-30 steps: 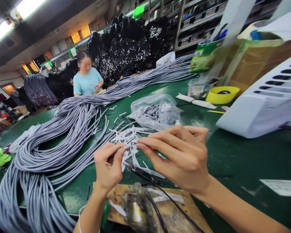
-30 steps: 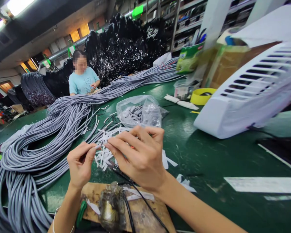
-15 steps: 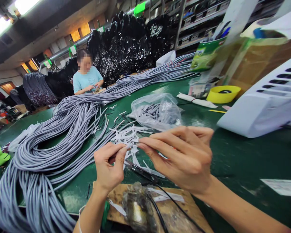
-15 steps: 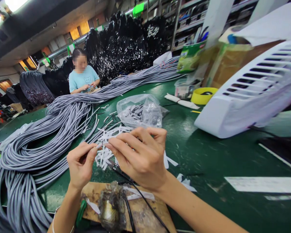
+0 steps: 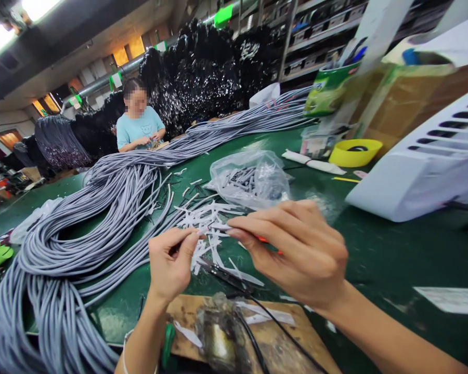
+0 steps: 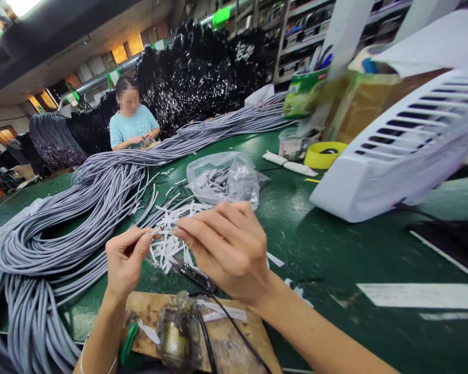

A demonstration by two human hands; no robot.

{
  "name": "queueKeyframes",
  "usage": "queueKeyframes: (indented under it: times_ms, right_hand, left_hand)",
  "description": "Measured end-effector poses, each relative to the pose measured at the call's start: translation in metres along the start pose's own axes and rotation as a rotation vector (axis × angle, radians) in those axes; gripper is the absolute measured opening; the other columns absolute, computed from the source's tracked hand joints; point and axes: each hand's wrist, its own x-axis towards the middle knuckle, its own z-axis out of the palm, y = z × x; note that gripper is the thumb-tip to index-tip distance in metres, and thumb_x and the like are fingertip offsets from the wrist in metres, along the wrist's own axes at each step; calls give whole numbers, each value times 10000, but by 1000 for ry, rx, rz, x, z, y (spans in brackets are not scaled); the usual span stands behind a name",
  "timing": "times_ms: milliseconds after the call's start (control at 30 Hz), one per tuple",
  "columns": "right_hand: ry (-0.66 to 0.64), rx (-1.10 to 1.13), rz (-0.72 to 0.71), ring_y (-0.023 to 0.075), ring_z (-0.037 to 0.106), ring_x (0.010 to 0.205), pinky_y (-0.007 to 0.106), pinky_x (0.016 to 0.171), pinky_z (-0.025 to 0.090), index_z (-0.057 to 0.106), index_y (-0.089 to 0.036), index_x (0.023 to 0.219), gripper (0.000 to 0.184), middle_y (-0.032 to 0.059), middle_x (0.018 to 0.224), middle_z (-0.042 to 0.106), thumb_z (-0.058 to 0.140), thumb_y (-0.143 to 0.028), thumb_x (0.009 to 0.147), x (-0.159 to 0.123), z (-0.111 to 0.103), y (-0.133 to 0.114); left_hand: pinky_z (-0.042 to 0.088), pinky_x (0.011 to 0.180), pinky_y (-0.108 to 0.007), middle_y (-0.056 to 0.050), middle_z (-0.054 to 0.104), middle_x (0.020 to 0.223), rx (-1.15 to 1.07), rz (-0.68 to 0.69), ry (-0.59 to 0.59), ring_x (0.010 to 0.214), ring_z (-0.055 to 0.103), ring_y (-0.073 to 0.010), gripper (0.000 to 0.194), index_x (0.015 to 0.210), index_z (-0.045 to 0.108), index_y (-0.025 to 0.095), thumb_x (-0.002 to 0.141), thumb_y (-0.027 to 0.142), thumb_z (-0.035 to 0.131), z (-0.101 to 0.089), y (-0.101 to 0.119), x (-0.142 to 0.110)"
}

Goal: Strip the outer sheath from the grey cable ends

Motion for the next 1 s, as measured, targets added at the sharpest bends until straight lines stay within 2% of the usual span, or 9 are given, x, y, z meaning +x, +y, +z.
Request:
queueKeyframes:
  times_ms: [167, 567, 833, 1000]
  right_hand:
    - [-5, -44, -60, 123, 491, 539, 293, 557, 333, 598, -203, 781, 73, -7, 636, 660, 605, -133, 764, -2, 2, -1]
    - [-13, -112, -56, 126, 527, 560, 332, 613, 290, 587, -217, 818, 88, -26, 627, 663, 603, -144, 770, -4, 1, -6]
    - [-23, -208, -161, 120, 535, 560, 333, 595, 271, 583, -228, 846, 127, -51, 638, 677, 553, -121, 784, -6, -1, -5]
    - [-37, -159, -141, 118, 515, 537, 327, 600, 276, 575, -215, 812, 142, -49, 641, 679, 561, -83, 762, -4, 1, -6]
  left_hand:
    - [257, 419, -212, 0, 499, 488, 11, -1, -30, 445, 376, -78, 263, 724, 718, 128, 817, 258, 509, 1, 0, -2]
    - [256, 409, -216, -1, 484, 474, 48, 25, 3, 435, 356, -79, 248, 697, 704, 122, 809, 233, 512, 2, 1, -4]
    - [252, 403, -212, 0, 463, 484, 76, 31, 22, 437, 347, -81, 232, 735, 711, 134, 809, 221, 509, 6, 1, -6]
    - [266, 401, -210, 3, 478, 478, 97, 62, 38, 426, 360, -79, 221, 734, 711, 132, 798, 223, 520, 7, 0, -5]
